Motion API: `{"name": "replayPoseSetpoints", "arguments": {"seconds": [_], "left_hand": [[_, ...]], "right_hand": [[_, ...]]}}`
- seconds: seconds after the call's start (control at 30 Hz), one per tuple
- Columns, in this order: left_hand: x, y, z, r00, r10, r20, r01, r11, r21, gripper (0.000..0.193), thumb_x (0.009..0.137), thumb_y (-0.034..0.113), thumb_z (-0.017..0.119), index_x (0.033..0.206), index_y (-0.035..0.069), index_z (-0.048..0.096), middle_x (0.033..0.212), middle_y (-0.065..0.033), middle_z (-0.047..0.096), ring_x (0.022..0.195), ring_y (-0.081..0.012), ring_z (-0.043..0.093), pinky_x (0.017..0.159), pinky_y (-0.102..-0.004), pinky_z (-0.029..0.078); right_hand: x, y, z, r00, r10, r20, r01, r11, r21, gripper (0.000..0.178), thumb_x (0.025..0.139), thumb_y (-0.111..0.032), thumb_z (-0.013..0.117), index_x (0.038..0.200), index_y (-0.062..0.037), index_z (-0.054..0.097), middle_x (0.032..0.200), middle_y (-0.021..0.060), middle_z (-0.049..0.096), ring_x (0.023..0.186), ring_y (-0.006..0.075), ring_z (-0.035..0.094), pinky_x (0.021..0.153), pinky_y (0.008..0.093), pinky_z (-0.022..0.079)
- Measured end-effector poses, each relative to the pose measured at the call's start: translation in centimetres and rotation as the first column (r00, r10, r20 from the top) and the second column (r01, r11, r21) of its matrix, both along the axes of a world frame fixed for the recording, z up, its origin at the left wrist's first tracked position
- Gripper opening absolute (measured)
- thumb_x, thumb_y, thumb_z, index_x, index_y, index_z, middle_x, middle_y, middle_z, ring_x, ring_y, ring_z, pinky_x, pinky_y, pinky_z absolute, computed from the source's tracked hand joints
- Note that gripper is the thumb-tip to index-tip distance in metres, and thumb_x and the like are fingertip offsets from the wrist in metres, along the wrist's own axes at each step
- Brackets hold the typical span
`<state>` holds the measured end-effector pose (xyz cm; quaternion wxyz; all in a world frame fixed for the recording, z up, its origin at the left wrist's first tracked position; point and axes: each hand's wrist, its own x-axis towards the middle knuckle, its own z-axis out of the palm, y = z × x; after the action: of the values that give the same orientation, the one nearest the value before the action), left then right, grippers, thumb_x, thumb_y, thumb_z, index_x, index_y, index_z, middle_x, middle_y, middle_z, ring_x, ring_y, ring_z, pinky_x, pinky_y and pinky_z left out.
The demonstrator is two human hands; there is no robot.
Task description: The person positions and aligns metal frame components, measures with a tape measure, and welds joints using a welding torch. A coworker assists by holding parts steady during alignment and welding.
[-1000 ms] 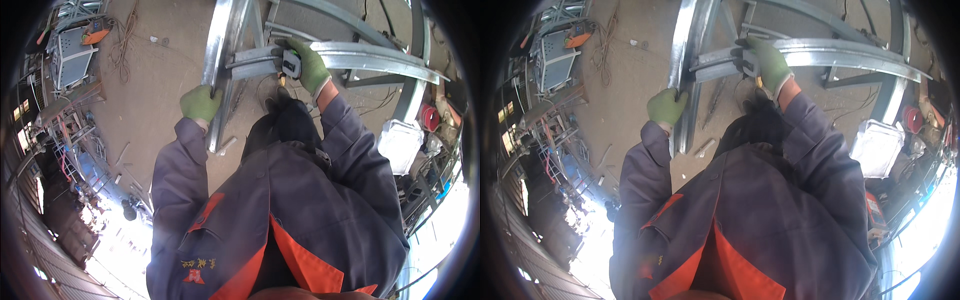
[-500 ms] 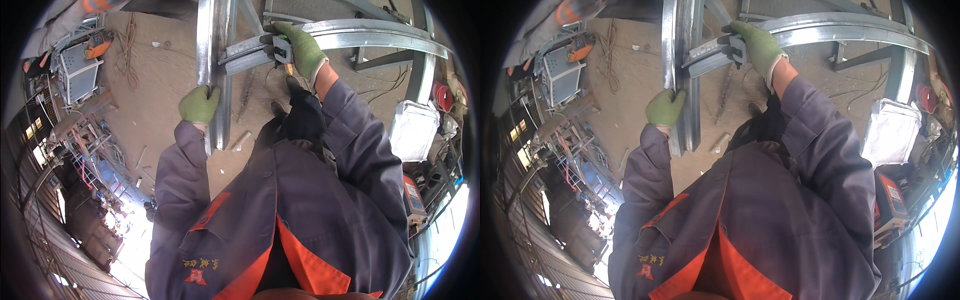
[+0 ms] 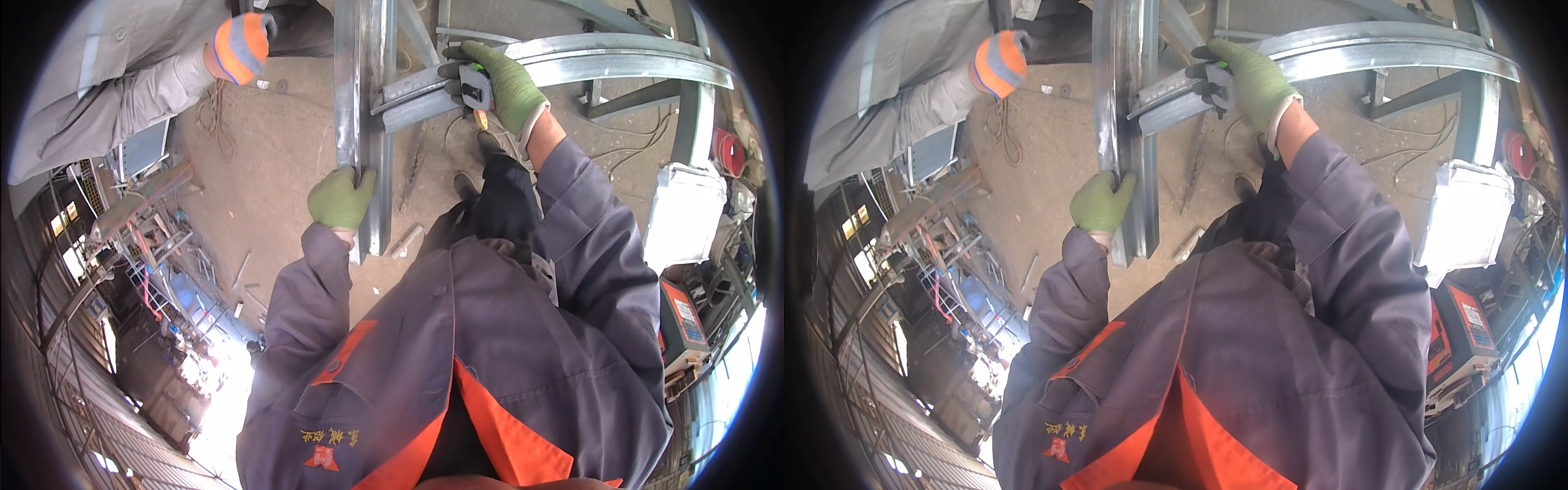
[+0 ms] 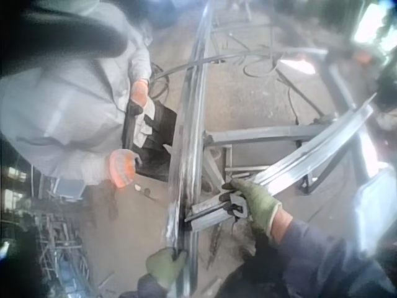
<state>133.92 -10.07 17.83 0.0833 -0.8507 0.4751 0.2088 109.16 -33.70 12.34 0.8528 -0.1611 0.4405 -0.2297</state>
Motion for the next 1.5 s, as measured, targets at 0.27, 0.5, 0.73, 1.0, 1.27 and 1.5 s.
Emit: {"name": "replayPoseSetpoints", "arguments": {"seconds": [0.27,0.5,0.73,1.0,1.27,1.5], "left_hand": [[0.6,-1.6,-1.2,0.997,-0.075,-0.022,0.054,0.870,-0.491,0.053,0.095,0.036,0.083,0.135,0.003,0.077,0.134,-0.0206,0.077,0.112,-0.0384,0.077,0.099,-0.0469,0.061],[1.4,-4.2,-3.2,0.843,0.270,-0.466,-0.444,0.838,-0.317,0.063,0.097,0.033,0.083,0.148,0.000,0.070,0.135,-0.0213,0.078,0.118,-0.0346,0.078,0.103,-0.0435,0.059],[0.8,-4.2,-3.2,0.967,0.170,-0.188,-0.229,0.904,-0.360,0.074,0.099,0.039,0.083,0.161,0.005,0.061,0.135,-0.0232,0.078,0.121,-0.0354,0.078,0.102,-0.0450,0.060],[0.8,2.4,-2.5,0.655,0.343,-0.673,-0.597,0.781,-0.183,0.075,0.108,0.021,0.080,0.168,-0.008,0.047,0.151,-0.0223,0.069,0.128,-0.0278,0.073,0.105,-0.0399,0.059],[-0.2,7.3,-2.4,0.612,0.406,-0.679,-0.661,0.734,-0.156,0.077,0.109,0.026,0.081,0.169,-0.007,0.047,0.157,-0.0260,0.065,0.142,-0.0312,0.066,0.119,-0.0408,0.052],[-4.2,5.9,0.8,0.862,0.215,-0.459,-0.427,0.796,-0.430,0.071,0.109,0.028,0.081,0.166,-0.003,0.053,0.158,-0.0222,0.066,0.144,-0.0287,0.065,0.118,-0.0412,0.053]], "right_hand": [[-0.1,0.2,1.2,0.999,0.025,-0.035,-0.027,0.998,-0.065,0.041,0.119,-0.035,0.056,0.139,-0.0046,0.075,0.122,0.0117,0.083,0.095,0.0198,0.077,0.082,0.0338,0.060],[0.1,0.2,1.1,0.996,0.022,-0.085,-0.028,0.997,-0.067,0.041,0.118,-0.038,0.062,0.142,-0.0086,0.077,0.118,0.0106,0.086,0.089,0.0188,0.083,0.070,0.0325,0.068],[0.1,0.0,0.7,0.997,0.037,-0.072,-0.045,0.992,-0.116,0.039,0.118,-0.035,0.062,0.141,-0.0062,0.076,0.117,0.0117,0.085,0.086,0.0198,0.081,0.069,0.0342,0.068],[0.4,-0.1,-2.5,0.996,0.044,0.082,-0.037,0.996,-0.079,0.037,0.113,-0.044,0.065,0.131,-0.0134,0.075,0.112,0.0124,0.086,0.087,0.0323,0.080,0.080,0.0475,0.065],[-0.6,0.0,-0.2,0.994,0.105,-0.024,-0.108,0.983,-0.149,0.044,0.120,-0.041,0.058,0.145,-0.0076,0.072,0.120,0.0093,0.085,0.092,0.0185,0.082,0.067,0.0350,0.066],[-1.2,2.1,0.0,0.994,0.112,0.019,-0.104,0.964,-0.246,0.040,0.117,-0.029,0.059,0.145,-0.0041,0.074,0.127,0.0097,0.082,0.098,0.0186,0.079,0.089,0.0299,0.062]]}}
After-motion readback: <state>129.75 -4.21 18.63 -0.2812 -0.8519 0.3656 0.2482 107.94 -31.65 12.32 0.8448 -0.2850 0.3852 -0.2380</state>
